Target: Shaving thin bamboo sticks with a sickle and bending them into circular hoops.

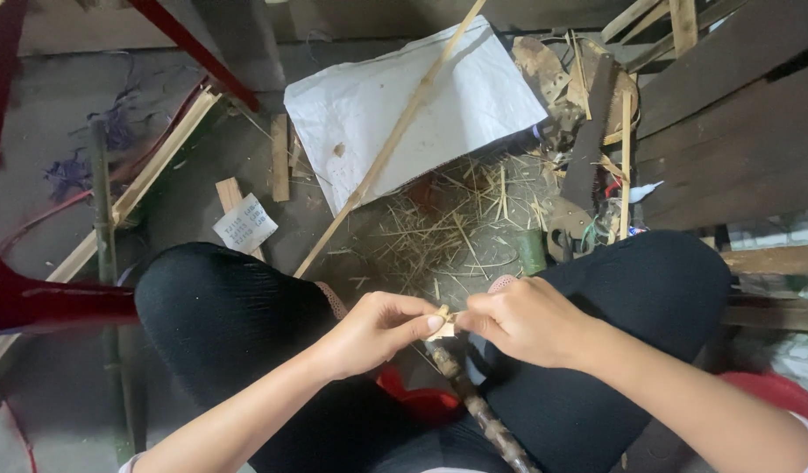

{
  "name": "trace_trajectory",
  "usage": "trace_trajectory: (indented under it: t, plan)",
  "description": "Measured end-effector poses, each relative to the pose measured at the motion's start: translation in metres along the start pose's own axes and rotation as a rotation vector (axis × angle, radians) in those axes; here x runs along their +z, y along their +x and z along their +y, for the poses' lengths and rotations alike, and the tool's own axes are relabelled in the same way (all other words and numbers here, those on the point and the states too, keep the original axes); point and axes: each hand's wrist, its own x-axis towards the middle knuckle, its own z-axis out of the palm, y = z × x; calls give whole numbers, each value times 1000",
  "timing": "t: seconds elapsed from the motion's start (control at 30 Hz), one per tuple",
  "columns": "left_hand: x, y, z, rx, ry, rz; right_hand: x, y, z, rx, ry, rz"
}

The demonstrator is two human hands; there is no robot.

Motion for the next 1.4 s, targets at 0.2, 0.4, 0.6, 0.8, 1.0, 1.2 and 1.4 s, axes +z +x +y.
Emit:
trace_trajectory:
  t: [0.2, 0.4, 0.6, 0.8, 1.0, 1.2, 1.4]
  plan:
    - [5, 4, -4, -29, 55, 30, 8, -5, -6, 96, 22, -25]
    - [7, 0, -9, -47, 89, 39, 9, -6, -12, 107, 16, -34]
    - [9, 2, -9, -81, 34, 44, 8, -6, -16, 75, -7, -19]
    - [2, 0, -3, -42, 91, 37, 9, -4, -14, 56, -3, 10]
    - [4, -1, 0, -53, 116, 41, 11, -3, -11, 97, 14, -62]
    - [4, 1, 2, -58, 131, 76, 6, 5, -7, 151, 168, -143]
    - [4, 4, -7, -77, 125, 54, 11, 4, -1, 114, 315, -156]
